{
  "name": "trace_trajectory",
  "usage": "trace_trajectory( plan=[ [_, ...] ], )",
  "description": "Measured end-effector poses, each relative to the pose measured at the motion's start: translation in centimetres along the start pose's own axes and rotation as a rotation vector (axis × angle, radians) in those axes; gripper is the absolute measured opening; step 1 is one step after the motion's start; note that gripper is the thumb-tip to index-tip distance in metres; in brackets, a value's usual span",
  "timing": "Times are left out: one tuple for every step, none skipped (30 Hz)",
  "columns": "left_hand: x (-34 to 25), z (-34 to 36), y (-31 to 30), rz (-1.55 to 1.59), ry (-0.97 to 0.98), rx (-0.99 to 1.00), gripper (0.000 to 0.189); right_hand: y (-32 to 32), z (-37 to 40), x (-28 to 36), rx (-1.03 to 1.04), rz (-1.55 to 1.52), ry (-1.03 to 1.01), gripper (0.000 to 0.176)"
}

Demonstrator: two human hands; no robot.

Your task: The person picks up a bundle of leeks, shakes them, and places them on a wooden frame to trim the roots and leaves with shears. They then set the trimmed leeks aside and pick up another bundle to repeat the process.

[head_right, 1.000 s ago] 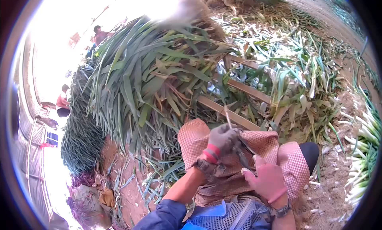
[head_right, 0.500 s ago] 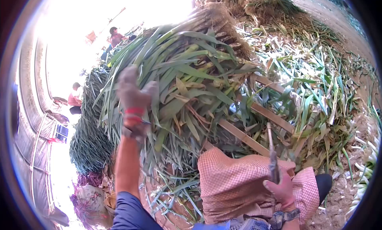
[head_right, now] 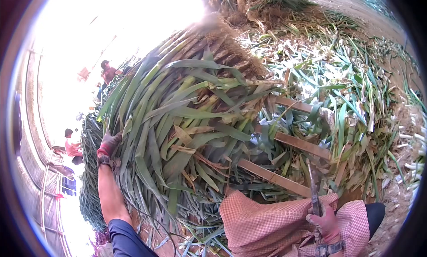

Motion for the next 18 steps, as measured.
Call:
trace_trajectory(
  plan=[
    [1.4,-0.8,0.1,-0.064,-0.052,0.046,0.103,0.3,-0.1,-0.5,0.017,-0.026,0.014,0.061],
    [3.1,-1.3,-0.1,-0.127,-0.109,0.089,0.093,0.6,-0.2,-0.8,0.039,-0.046,0.028,0.061],
    [3.4,-1.6,1.1,0.051,-0.131,0.2,0.075,1.0,-0.3,-0.8,0.043,-0.044,0.028,0.061],
    [3.9,-1.7,0.8,0.051,-0.133,0.197,0.075,1.5,-0.3,-0.8,0.054,-0.019,0.021,0.061],
    [4.3,-1.5,0.9,0.034,-0.121,0.212,0.071,1.9,-0.2,-0.8,0.065,0.007,0.017,0.06],
    [3.3,-0.4,1.2,0.017,-0.108,0.228,0.068,2.0,0.0,-0.8,0.066,0.008,0.017,0.06],
    [-1.9,3.7,1.0,0.026,-0.088,0.167,0.058,2.3,0.1,-1.1,0.094,-0.013,0.035,0.059],
    [-1.9,3.9,0.9,0.026,-0.086,0.165,0.058,2.6,0.4,-1.2,0.122,-0.035,0.051,0.059],
    [-1.1,4.2,1.6,-0.013,-0.111,0.208,0.061,3.1,0.9,-0.8,0.125,-0.083,0.044,0.057],
    [0.0,4.6,2.4,-0.052,-0.136,0.252,0.065,3.2,1.3,-0.6,0.127,-0.084,0.043,0.057],
    [0.9,4.8,2.9,-0.05,-0.133,0.249,0.065,3.3,1.6,-0.2,0.134,-0.062,0.018,0.056],
    [1.4,5.1,4.4,0.013,-0.057,0.319,0.059,3.2,1.9,0.0,0.141,-0.042,-0.007,0.055],
    [0.6,6.1,5.5,0.074,0.019,0.389,0.053,3.1,2.1,-0.2,0.159,-0.032,-0.01,0.056],
    [0.5,6.9,5.8,0.088,0.037,0.383,0.046,3.1,2.5,0.0,0.163,-0.036,-0.014,0.056],
    [-0.7,8.2,6.0,0.103,0.055,0.378,0.039,3.2,2.9,0.5,0.168,-0.038,-0.028,0.058],
    [-1.9,9.5,6.3,0.118,0.073,0.373,0.032,3.1,3.3,0.8,0.173,-0.04,-0.043,0.06],
    [-2.1,10.5,6.5,0.068,0.008,0.361,0.031,3.0,3.6,0.7,0.174,-0.046,-0.048,0.06],
    [-2.4,11.8,6.7,0.019,-0.058,0.35,0.03,2.8,3.8,0.5,0.179,-0.04,-0.056,0.061]
  ],
)
Point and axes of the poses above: each hand's wrist, its own z-axis away from the middle knuckle, its own y-axis out of the palm, x = y × z, the point moved 10 cm from there along -z, towards the middle knuckle, and after that the axes turned 3 degrees about -z, right-handed, at the moved point
